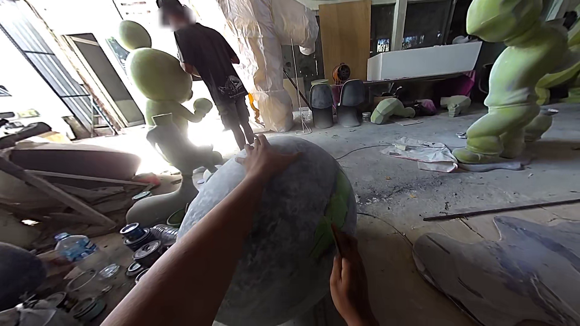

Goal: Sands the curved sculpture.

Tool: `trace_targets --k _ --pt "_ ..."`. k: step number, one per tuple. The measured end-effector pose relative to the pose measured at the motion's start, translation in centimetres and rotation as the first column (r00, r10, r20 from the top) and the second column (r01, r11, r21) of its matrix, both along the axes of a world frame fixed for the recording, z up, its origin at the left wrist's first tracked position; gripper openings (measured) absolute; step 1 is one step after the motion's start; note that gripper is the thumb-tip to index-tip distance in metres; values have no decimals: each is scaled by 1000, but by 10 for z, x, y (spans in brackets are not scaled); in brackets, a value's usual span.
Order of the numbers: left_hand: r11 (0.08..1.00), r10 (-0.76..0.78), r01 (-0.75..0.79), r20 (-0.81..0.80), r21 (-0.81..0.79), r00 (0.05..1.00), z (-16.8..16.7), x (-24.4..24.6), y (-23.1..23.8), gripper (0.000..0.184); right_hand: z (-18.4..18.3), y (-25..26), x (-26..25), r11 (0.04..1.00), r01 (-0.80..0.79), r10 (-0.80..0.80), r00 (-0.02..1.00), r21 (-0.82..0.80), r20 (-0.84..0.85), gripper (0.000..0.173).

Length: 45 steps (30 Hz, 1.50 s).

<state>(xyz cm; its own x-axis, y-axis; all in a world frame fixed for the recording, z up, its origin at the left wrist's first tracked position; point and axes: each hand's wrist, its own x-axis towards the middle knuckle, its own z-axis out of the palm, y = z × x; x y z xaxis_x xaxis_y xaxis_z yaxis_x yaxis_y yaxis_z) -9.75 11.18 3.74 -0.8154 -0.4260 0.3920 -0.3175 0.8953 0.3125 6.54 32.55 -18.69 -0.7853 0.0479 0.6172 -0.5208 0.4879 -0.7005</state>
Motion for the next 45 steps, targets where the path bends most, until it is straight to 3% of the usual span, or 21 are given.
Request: trace_targets --k 5,8,10,13,17,19,22,31,33,35,37,39,42,45 --pt "1000 16 -16 7 16 1000 2 -3 3 145 -23 -49 7 920 254 -278 960 299 41 67" --pt "1000 26 -26 12 15 1000 1 -6 1 144 -51 -57 34 888 237 -298 949 395 102 71" --pt "1000 26 -26 3 15 1000 1 -8 -1 145 -66 -47 48 914 133 -207 965 383 159 70" --pt "1000 19 -19 -6 18 1000 1 -8 -2 145 -68 -13 53 977 -6 -22 991 213 131 63" --pt "1000 18 -18 15 22 1000 3 -3 0 145 -17 26 1 999 -32 35 997 41 -62 61" --pt "1000 14 -14 24 21 1000 2 -4 3 144 8 33 -32 997 -45 48 998 70 -48 60" --pt "1000 9 -9 26 13 1000 0 -6 5 145 17 19 -51 982 -90 90 996 167 8 63" --pt "1000 5 -5 27 8 1000 2 -12 11 147 -37 -65 45 961 139 -127 990 237 -65 70" --pt "1000 -7 7 20 0 1000 2 -12 10 146 -42 -62 56 971 49 -41 998 235 -38 67" --pt "1000 -20 20 16 0 1000 1 -10 7 146 -36 -45 56 980 -147 144 989 137 25 60" --pt "999 -34 34 1 -5 999 0 -10 6 146 -17 -19 39 960 -280 280 960 -24 1 59" --pt "999 -39 39 3 -12 999 -1 -9 3 149 13 11 6 957 -275 271 961 -90 -59 53" --pt "999 -36 36 18 -16 999 -1 -7 2 151 43 43 -58 985 -171 171 985 10 11 54" --pt "999 -37 38 20 -13 999 -1 -7 4 146 44 52 -102 979 -165 151 981 118 119 57"
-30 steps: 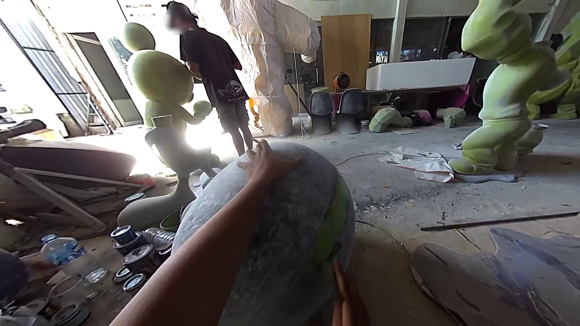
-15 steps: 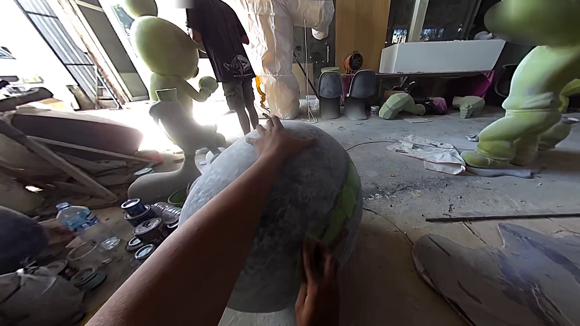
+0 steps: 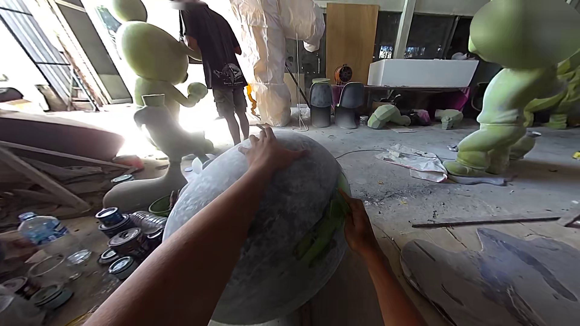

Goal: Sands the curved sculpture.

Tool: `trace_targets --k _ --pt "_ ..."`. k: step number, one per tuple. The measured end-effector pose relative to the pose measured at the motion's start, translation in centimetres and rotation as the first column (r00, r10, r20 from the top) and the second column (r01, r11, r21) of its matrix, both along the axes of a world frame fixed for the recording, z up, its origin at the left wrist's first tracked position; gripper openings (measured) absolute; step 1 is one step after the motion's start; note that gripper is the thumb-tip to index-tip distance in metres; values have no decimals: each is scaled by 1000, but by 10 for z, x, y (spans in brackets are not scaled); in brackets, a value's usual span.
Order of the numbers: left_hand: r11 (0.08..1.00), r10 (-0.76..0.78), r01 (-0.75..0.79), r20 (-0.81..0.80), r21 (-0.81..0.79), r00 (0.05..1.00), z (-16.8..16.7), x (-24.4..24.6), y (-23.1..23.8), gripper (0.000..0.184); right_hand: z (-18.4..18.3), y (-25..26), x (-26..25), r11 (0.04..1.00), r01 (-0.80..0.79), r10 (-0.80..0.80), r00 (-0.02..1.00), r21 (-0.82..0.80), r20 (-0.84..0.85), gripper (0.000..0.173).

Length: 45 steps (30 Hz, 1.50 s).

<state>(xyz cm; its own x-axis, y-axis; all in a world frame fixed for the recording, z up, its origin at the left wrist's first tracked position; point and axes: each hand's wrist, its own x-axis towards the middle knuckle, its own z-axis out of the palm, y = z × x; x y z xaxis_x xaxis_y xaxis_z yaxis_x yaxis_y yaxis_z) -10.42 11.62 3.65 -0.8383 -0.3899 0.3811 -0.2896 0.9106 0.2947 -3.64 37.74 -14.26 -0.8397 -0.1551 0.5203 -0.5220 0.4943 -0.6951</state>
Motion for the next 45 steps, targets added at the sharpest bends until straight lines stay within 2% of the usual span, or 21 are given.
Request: trace_targets --k 3,9,15,18,21,23,24,26,27,28,29,31,33,36,38,40,42,44,45 --pt "1000 14 -14 -2 10 1000 1 0 -1 146 -10 -17 8 998 53 -51 998 44 -43 61" --pt "1000 10 -10 18 27 1000 2 0 0 149 -41 -79 85 965 256 -243 954 58 -175 62" --pt "1000 -1 1 20 9 1000 3 -3 10 147 -81 -138 147 915 395 -374 905 77 -203 67" --pt "1000 -14 14 24 -1 1000 2 -3 12 151 -97 -150 164 925 369 -343 913 92 -219 68" --pt "999 -37 37 14 -21 999 1 -3 11 151 -94 -140 172 963 246 -225 957 107 -183 66" --pt "998 -61 61 0 -34 998 1 -3 8 150 -83 -120 172 998 69 -70 992 -9 -105 61" --pt "996 -74 74 0 -39 997 2 -3 5 149 -78 -108 170 992 -15 6 998 -126 -70 58" --pt "995 -93 94 15 -36 996 2 0 -2 148 -67 -79 165 892 -110 110 994 -438 -25 52" --pt "994 -101 102 17 -27 995 3 3 -7 148 -60 -62 163 800 -96 134 991 -593 21 47" --pt "994 -110 110 21 -16 994 4 8 -12 147 -49 -45 162 691 0 133 983 -723 128 43" --pt "993 -119 119 18 -8 993 5 13 -18 145 -39 -26 157 588 140 134 954 -796 267 38" --pt "991 -133 132 20 12 991 7 26 -32 141 -26 13 140 432 339 178 876 -836 448 34" --pt "987 -162 162 6 4 987 4 41 -53 135 -26 46 122 334 397 238 842 -855 484 37" --pt "961 -274 270 -68 -61 959 -10 65 -100 126 -32 77 102 310 345 314 842 -886 438 42" --pt "927 -374 373 -73 -34 924 -16 93 -126 125 -33 87 91 310 334 349 831 -890 433 41" --pt "898 -431 435 -69 70 900 -17 127 -145 127 -35 92 81 320 323 382 816 -891 434 42" --pt "868 -430 450 -136 209 892 -17 155 -159 114 -36 94 69 309 314 419 803 -898 425 42" --pt "854 -328 398 -247 336 912 -21 168 -157 93 -38 93 56 301 301 449 792 -905 413 41" --pt "877 -270 345 -253 333 929 -27 170 -158 96 -40 93 50 304 292 459 790 -907 408 41"
